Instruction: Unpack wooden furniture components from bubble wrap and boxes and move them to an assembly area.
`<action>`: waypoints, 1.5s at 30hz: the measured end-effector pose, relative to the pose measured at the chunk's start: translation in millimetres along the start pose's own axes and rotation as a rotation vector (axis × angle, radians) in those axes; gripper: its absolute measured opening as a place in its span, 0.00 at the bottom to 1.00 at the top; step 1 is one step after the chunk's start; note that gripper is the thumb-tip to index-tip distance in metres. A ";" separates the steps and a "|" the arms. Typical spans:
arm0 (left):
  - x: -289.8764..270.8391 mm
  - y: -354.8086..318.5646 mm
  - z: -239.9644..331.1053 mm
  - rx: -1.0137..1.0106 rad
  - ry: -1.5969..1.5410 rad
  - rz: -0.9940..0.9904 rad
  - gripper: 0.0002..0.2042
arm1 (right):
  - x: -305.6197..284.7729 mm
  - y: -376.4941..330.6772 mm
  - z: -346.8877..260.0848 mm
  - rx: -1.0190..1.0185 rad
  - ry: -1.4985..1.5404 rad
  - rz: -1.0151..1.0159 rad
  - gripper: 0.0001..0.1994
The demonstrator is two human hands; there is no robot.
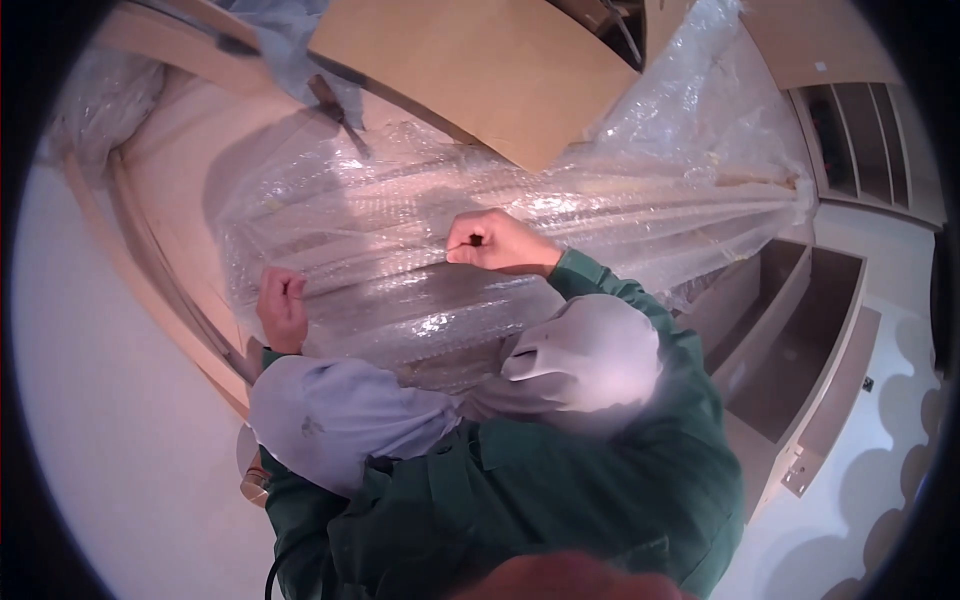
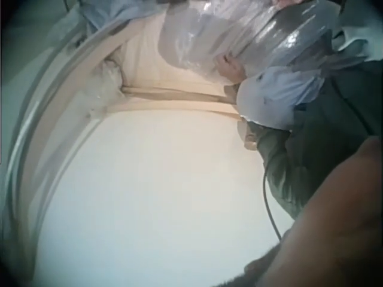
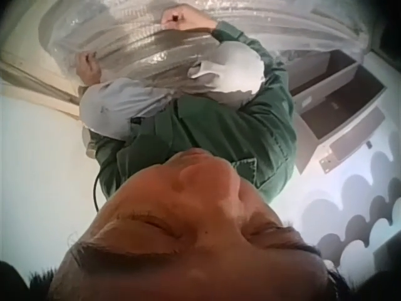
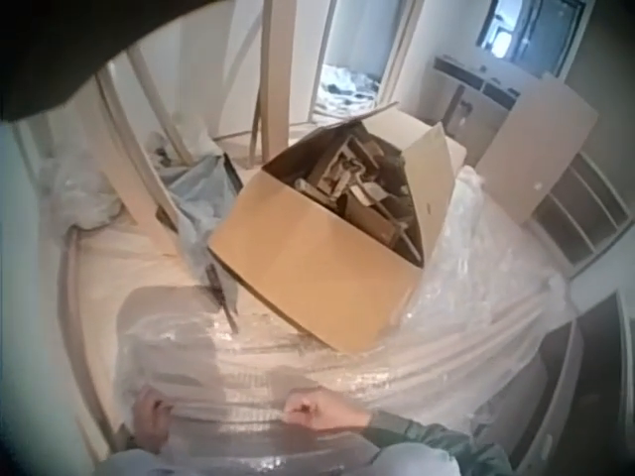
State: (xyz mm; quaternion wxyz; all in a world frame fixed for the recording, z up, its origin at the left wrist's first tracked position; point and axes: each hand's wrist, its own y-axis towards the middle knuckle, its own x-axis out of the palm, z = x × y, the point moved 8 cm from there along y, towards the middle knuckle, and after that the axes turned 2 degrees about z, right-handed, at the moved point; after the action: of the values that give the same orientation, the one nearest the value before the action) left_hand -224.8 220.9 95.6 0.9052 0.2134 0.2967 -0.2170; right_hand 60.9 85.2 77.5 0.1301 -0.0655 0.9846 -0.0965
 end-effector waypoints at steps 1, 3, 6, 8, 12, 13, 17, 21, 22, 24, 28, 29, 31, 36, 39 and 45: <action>1.1 0.2 -1.3 0.008 -0.005 -0.009 0.02 | -7.6 0.0 -4.7 0.020 -0.009 -0.044 0.06; 11.8 -7.9 -16.9 0.021 0.142 -0.188 0.02 | -43.6 -8.4 0.1 0.084 0.083 0.055 0.05; 15.7 -30.9 -41.6 0.161 0.182 -0.339 0.04 | -146.3 -44.3 28.8 0.254 -0.220 0.539 0.10; 16.2 -13.0 -28.5 0.076 0.122 -0.400 0.04 | -227.1 -109.3 88.5 0.289 -0.589 0.909 0.19; 6.3 10.3 -18.0 -0.076 0.159 -0.513 0.06 | -321.0 -203.1 161.9 0.690 -0.850 1.065 0.34; 0.6 13.2 -16.7 -0.071 0.169 -0.500 0.06 | -334.0 -212.9 176.5 0.675 -0.844 1.073 0.34; 42.0 21.8 -23.0 -0.076 0.132 -0.712 0.08 | -394.9 -298.2 270.0 0.718 -0.460 1.522 0.33; 19.4 20.7 -11.9 -0.228 0.224 -0.769 0.09 | -354.6 -234.1 296.9 0.771 0.459 1.432 0.17; 29.0 28.4 -9.2 -0.203 0.209 -0.775 0.09 | -363.5 -257.0 304.2 0.764 0.449 1.461 0.17; 54.6 42.9 -14.9 -0.213 0.197 -0.812 0.10 | -383.4 -304.9 308.7 0.709 0.279 1.498 0.14; 55.8 70.6 16.9 -0.211 0.231 -0.838 0.11 | -335.8 -277.4 261.2 0.547 0.350 1.562 0.14; 73.5 78.3 23.3 -0.149 0.174 -0.902 0.12 | -328.4 -292.1 257.2 0.547 0.316 1.617 0.14; 105.7 101.9 44.6 -0.082 0.120 -0.973 0.13 | -318.0 -312.7 251.3 0.551 0.285 1.678 0.15; 195.3 116.5 132.3 0.385 0.268 -1.175 0.17 | -290.6 -315.6 224.2 0.537 0.161 1.561 0.16; 253.5 108.3 178.8 0.596 0.282 -1.209 0.18 | -294.3 -296.5 203.7 0.544 -0.161 1.460 0.17; 361.0 58.3 220.2 0.664 0.065 -1.040 0.27 | -295.5 -309.9 202.3 0.510 -0.165 1.605 0.21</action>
State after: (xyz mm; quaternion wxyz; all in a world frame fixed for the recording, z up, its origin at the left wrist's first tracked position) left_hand 166.8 58.9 44.6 0.5565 0.3176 0.3062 -0.7041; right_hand 430.4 -205.8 22.0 0.2416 0.6780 0.6680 -0.1889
